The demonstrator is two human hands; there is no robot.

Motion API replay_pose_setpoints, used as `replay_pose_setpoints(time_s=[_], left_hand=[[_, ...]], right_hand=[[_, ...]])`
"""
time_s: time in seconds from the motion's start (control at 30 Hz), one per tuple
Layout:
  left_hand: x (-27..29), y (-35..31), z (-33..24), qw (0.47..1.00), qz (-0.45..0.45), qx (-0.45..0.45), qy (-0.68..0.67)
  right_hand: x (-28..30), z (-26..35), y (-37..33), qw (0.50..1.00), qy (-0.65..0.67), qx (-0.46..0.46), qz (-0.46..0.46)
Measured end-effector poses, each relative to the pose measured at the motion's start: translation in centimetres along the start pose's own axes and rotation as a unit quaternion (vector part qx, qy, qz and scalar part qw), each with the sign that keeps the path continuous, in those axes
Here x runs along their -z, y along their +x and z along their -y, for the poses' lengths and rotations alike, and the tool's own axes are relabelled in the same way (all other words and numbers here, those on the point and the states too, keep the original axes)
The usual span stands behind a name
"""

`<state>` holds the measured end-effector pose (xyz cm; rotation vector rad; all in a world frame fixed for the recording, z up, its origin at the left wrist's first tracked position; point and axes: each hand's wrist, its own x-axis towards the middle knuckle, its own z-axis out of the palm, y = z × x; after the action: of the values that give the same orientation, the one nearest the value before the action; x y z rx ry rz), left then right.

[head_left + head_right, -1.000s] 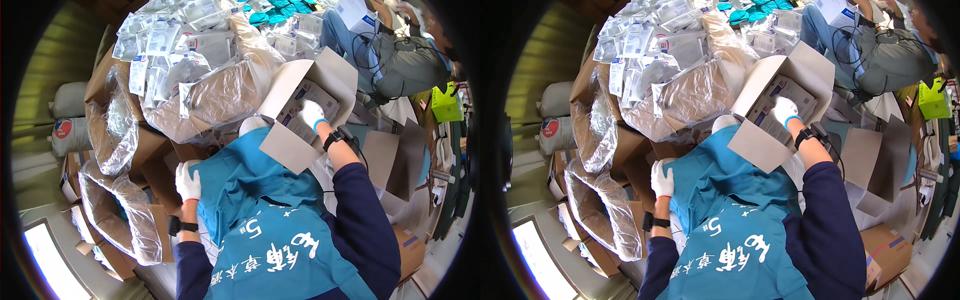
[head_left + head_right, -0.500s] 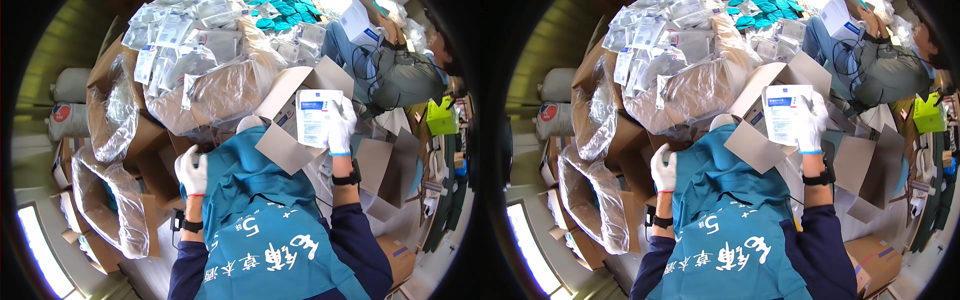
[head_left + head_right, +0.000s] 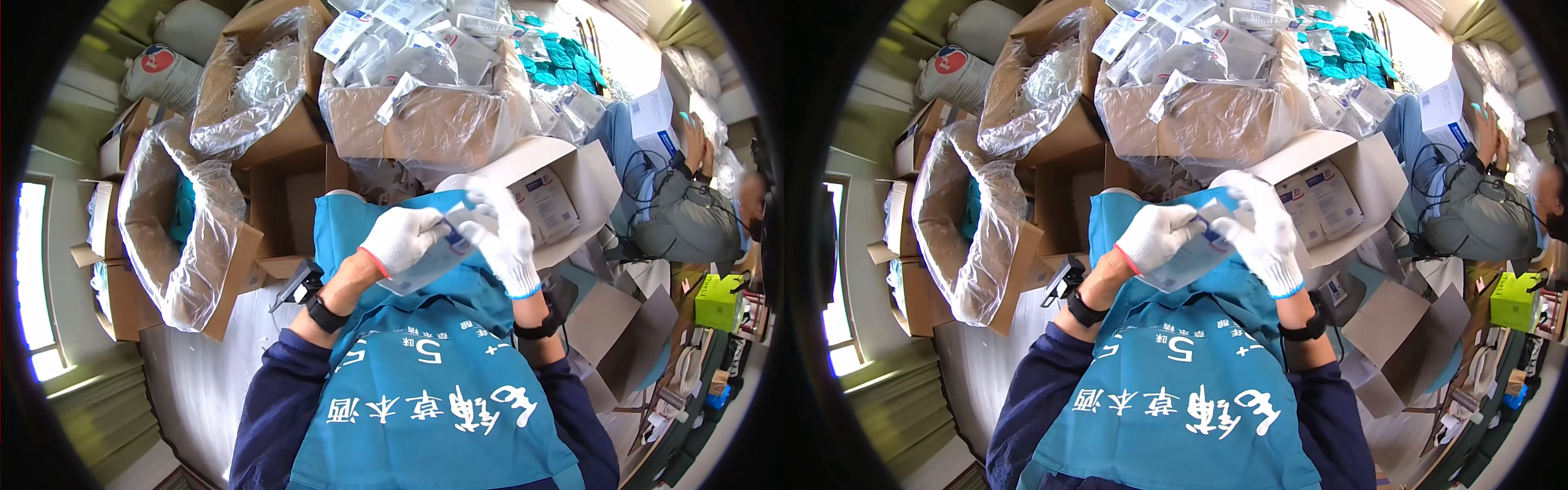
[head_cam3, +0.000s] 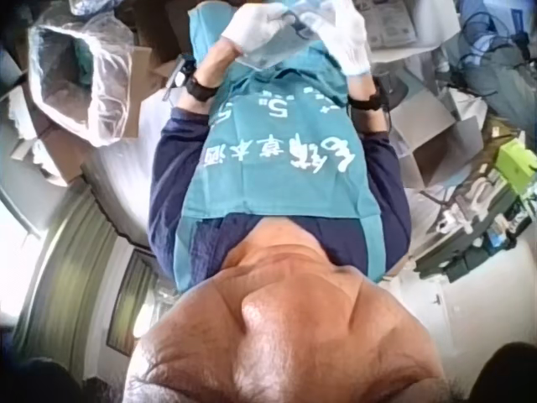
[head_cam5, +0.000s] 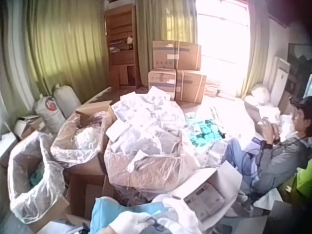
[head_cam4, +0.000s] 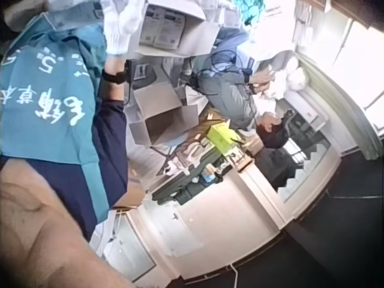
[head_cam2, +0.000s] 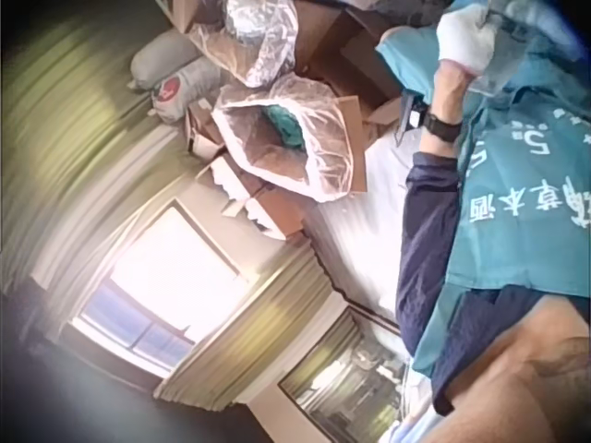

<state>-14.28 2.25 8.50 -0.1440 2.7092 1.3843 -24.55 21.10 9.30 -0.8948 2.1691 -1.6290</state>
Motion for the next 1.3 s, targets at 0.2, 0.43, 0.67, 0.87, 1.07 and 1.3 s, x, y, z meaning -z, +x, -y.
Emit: replay_pose_setpoints(time_s=[0.2,0.43,0.67,0.87,1.07,1.3], left_hand=[[-1.3,-2.7,1.3,0.999,0.027,-0.022,-0.029],[-3.1,-3.8,1.0,0.982,-0.085,-0.065,0.157],[0.2,-3.0,2.9,0.922,-0.065,-0.194,0.328],[1.1,-5.5,-0.6,0.868,-0.187,-0.344,0.307],[3.9,-7.3,-2.1,0.882,-0.39,-0.186,0.189],[1.8,-6.5,2.5,0.834,-0.532,-0.029,0.143]], right_hand=[[-2.8,-0.6,-0.6,0.985,-0.1,0.136,0.039],[-4.6,-1.2,-1.3,0.99,-0.116,0.082,0.004],[-8.6,-3.3,2.3,0.986,-0.15,-0.021,0.07],[-14.5,-10.3,3.2,0.964,-0.103,-0.184,0.165],[-14.5,-13.0,0.6,0.891,0.318,-0.314,0.085],[-8.7,0.0,-3.2,0.803,0.517,-0.234,0.182]])
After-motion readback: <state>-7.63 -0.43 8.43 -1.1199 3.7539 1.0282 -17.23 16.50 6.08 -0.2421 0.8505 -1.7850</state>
